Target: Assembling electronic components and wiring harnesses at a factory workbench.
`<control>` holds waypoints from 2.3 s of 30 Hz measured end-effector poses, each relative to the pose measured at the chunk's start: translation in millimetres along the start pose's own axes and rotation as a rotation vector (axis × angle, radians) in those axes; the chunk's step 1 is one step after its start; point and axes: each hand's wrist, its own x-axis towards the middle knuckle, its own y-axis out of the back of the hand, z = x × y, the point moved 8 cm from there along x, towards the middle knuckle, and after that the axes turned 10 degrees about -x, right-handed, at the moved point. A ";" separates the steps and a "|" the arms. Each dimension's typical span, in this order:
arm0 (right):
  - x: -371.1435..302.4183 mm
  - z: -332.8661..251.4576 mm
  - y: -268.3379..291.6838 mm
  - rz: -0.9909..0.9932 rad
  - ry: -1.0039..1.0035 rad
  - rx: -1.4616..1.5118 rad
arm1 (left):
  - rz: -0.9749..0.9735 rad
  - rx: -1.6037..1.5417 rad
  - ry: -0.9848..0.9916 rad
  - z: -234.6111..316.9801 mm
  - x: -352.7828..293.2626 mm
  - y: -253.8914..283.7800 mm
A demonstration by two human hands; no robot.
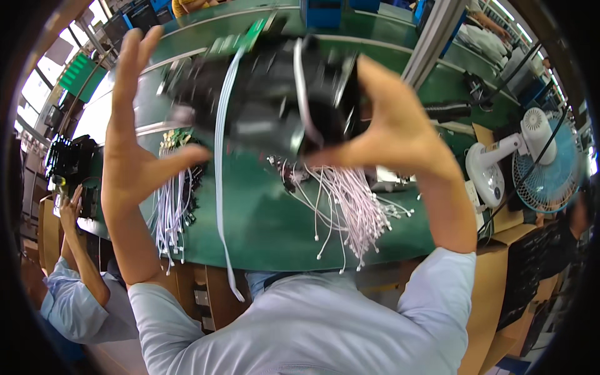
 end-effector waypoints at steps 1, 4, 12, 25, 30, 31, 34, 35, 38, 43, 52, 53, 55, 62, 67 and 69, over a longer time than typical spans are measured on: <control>12.3 3.4 12.8 0.026 -0.114 0.008 | 0.115 -0.049 -0.019 -14.1 -7.9 9.7; 53.8 -3.5 40.8 0.197 -0.003 -0.398 | 0.192 -0.161 0.370 -77.7 -67.2 9.6; 165.1 169.2 16.7 0.425 0.066 -1.374 | 0.090 -0.040 0.759 -141.3 -197.5 -24.1; 174.6 352.4 -137.5 -0.251 -0.286 -1.470 | 0.172 0.077 0.879 -132.9 -270.4 9.9; 150.4 265.9 -128.6 -0.427 0.003 -0.978 | 0.074 0.154 0.838 -155.1 -255.2 -8.4; 130.9 229.3 -137.6 -0.451 0.026 -0.844 | 0.048 0.188 0.821 -157.2 -254.6 -10.9; 40.2 120.6 -179.2 -0.660 0.055 -0.581 | -0.080 0.263 0.894 -166.3 -268.0 -20.5; -5.2 114.4 -189.1 -0.702 0.132 -0.502 | -0.098 0.266 0.892 -165.1 -265.7 -25.7; -119.1 90.6 -207.1 -0.838 0.280 -0.516 | -0.176 0.273 0.880 -173.4 -260.2 -45.7; -154.4 115.0 -163.0 -0.439 0.076 -0.603 | -0.291 0.468 0.832 -180.6 -243.4 -72.5; -201.0 115.1 -14.8 0.455 -0.007 -0.824 | -0.288 0.401 0.791 -193.3 -273.2 -78.0; -215.5 127.1 18.5 0.644 -0.133 -0.858 | -0.282 0.410 0.751 -188.1 -268.3 -75.8; -237.0 168.6 79.5 0.739 -0.562 -0.889 | -0.267 0.410 0.764 -179.4 -260.9 -73.0; -277.6 287.4 107.8 0.291 -1.046 -0.832 | -0.105 0.208 0.694 -158.5 -226.5 -63.3; -263.9 297.9 122.7 0.326 -1.108 -0.926 | 0.269 -0.340 0.958 -166.6 -262.0 -46.0; -279.6 308.6 141.1 0.450 -1.013 -0.752 | 0.373 -0.514 1.002 -135.3 -238.3 -61.8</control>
